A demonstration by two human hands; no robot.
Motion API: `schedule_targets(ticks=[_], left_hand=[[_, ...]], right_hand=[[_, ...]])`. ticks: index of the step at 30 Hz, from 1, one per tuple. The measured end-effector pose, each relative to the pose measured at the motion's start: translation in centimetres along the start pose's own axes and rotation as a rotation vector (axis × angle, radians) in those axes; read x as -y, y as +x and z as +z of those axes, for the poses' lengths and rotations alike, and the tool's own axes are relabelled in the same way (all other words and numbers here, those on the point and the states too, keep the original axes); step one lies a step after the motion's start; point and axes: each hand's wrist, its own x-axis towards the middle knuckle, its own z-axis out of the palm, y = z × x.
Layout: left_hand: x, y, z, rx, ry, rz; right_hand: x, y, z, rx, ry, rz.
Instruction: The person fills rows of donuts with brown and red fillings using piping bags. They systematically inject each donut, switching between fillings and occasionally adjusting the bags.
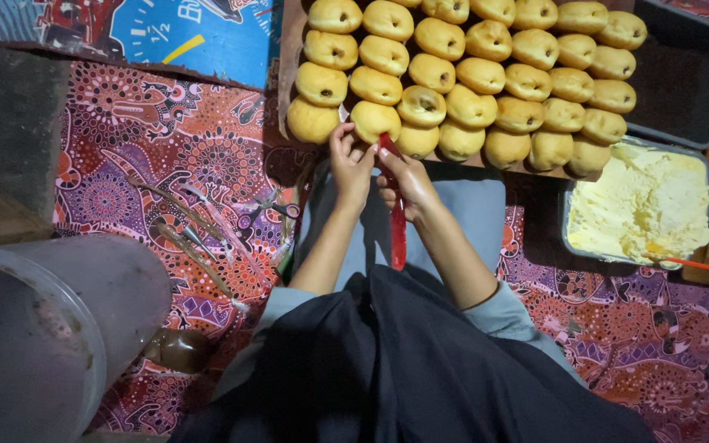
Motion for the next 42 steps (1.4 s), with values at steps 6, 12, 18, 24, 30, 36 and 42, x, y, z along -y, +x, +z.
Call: schedule_targets(ticks=[6,12,18,24,30,36,42], left_hand=[[0.7,-0.3,-1.1,-0.019,-0.037,-0.045],[1.3,-0.3,-1.8,-0.002,-0.047,-0.06],[0.9,-0.5,-2.0,0.047,-0.037,-0.058],[0.9,-0.3,-1.9,0.02,-0.122,-0.109],[1.4,-0.3,-2.1,0.009,-0.125,-0.107],[1.7,-0.3,-2.5,0.028,-0.151,-0.12],[2.0,-0.5,-3.4,0.071,0.067,-0.044]], right_hand=[[-1.4,0.3,-0.1,-0.024,-0.014,0.016],[-2.2,0.7,0.0,-0.023,0.019,0.015],[-2.0,1.2,0.3,-0.024,0.019,-0.014],[-2.6,1.2,0.0,-0.013,0.035,-0.026],[-2.3,1.6,-0.1,-0.021,0.051,0.0],[-2.8,0.4,-0.7,0.062,0.075,-0.013],[-2.1,-2.8,-2.4,0.091,0.051,-0.024]])
